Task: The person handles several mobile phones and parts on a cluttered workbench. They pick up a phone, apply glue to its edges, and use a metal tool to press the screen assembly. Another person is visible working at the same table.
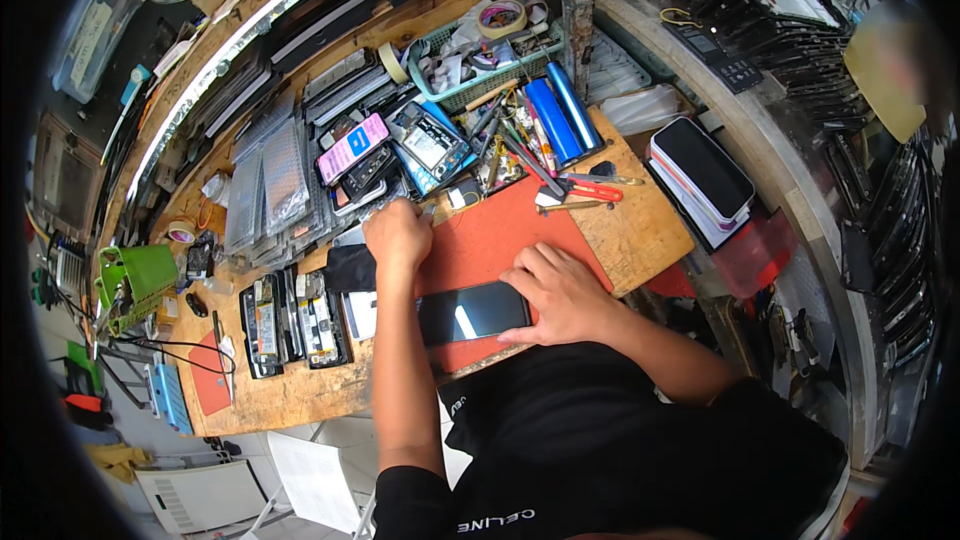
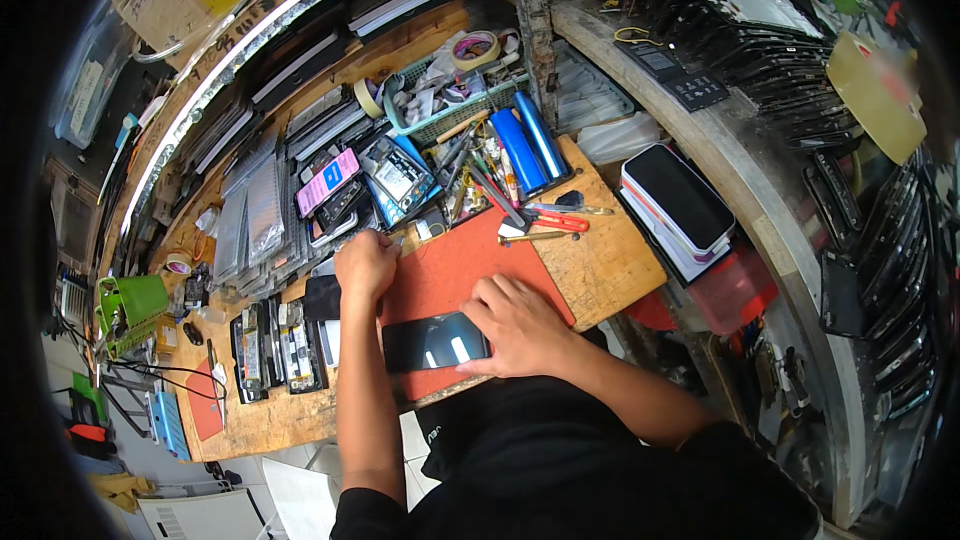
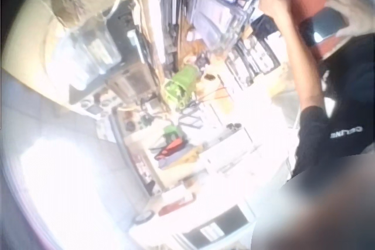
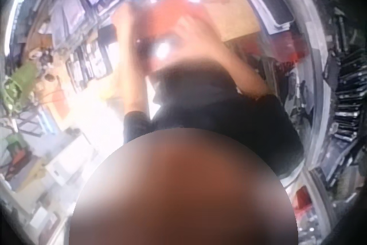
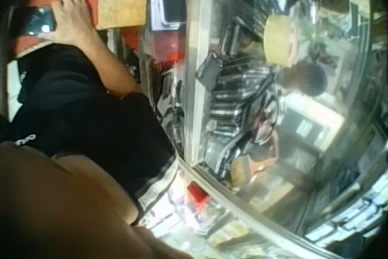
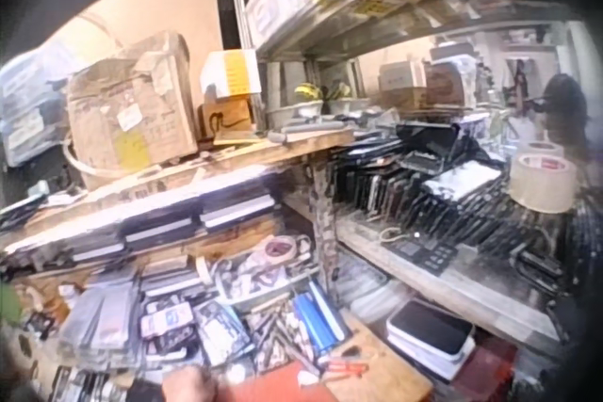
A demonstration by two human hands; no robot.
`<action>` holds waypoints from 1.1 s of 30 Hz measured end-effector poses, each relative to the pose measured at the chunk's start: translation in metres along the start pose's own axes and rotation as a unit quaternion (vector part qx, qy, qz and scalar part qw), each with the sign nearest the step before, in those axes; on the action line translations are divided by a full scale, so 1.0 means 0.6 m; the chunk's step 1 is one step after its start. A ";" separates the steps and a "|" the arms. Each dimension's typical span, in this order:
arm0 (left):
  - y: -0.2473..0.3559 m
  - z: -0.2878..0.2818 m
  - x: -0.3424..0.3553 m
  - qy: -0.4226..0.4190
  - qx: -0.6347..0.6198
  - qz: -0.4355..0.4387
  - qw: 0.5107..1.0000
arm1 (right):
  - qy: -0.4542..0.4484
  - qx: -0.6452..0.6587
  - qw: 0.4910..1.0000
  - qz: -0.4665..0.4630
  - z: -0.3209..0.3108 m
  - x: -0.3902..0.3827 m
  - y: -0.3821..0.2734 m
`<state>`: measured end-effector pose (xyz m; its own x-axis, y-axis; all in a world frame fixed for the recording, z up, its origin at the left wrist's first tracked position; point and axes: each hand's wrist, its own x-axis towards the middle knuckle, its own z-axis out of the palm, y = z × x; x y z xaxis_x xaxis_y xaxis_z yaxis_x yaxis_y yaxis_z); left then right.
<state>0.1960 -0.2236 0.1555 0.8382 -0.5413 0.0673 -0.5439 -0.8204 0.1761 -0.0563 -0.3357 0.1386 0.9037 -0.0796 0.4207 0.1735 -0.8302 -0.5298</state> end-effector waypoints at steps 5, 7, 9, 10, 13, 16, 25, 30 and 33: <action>-0.009 0.000 0.002 0.012 -0.033 0.016 0.999 | -0.003 -0.007 1.000 -0.006 0.006 -0.004 0.007; -0.004 -0.003 -0.008 0.047 -0.026 0.029 0.998 | -0.002 -0.007 1.000 -0.009 0.007 -0.004 0.007; 0.003 -0.012 -0.031 0.110 -0.032 0.041 0.993 | -0.003 -0.008 1.000 -0.008 0.007 -0.004 0.007; 0.005 -0.019 -0.046 0.134 -0.044 0.048 0.989 | -0.003 -0.009 1.000 -0.009 0.007 -0.004 0.007; -0.004 -0.047 -0.104 0.160 -0.074 0.096 0.980 | -0.001 -0.012 1.000 -0.009 0.005 -0.003 0.007; -0.021 -0.060 -0.164 0.172 -0.094 0.120 0.973 | 0.002 -0.013 1.000 -0.012 0.005 -0.004 0.004; -0.097 -0.028 -0.327 0.227 -0.196 -0.004 0.954 | 0.185 -0.084 0.975 0.090 -0.039 0.007 0.046; -0.135 -0.001 -0.367 0.318 -0.201 -0.062 0.924 | 0.134 -0.026 0.965 0.225 -0.076 0.035 0.117; -0.152 0.007 -0.362 0.363 -0.165 -0.015 0.917 | 0.090 0.027 0.982 0.162 -0.087 0.055 0.138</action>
<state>0.0633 -0.0322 0.1209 0.7229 -0.1555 0.6732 -0.5789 -0.6682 0.4673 -0.0326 -0.4360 0.1469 0.8315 -0.4356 0.3447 -0.0868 -0.7149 -0.6938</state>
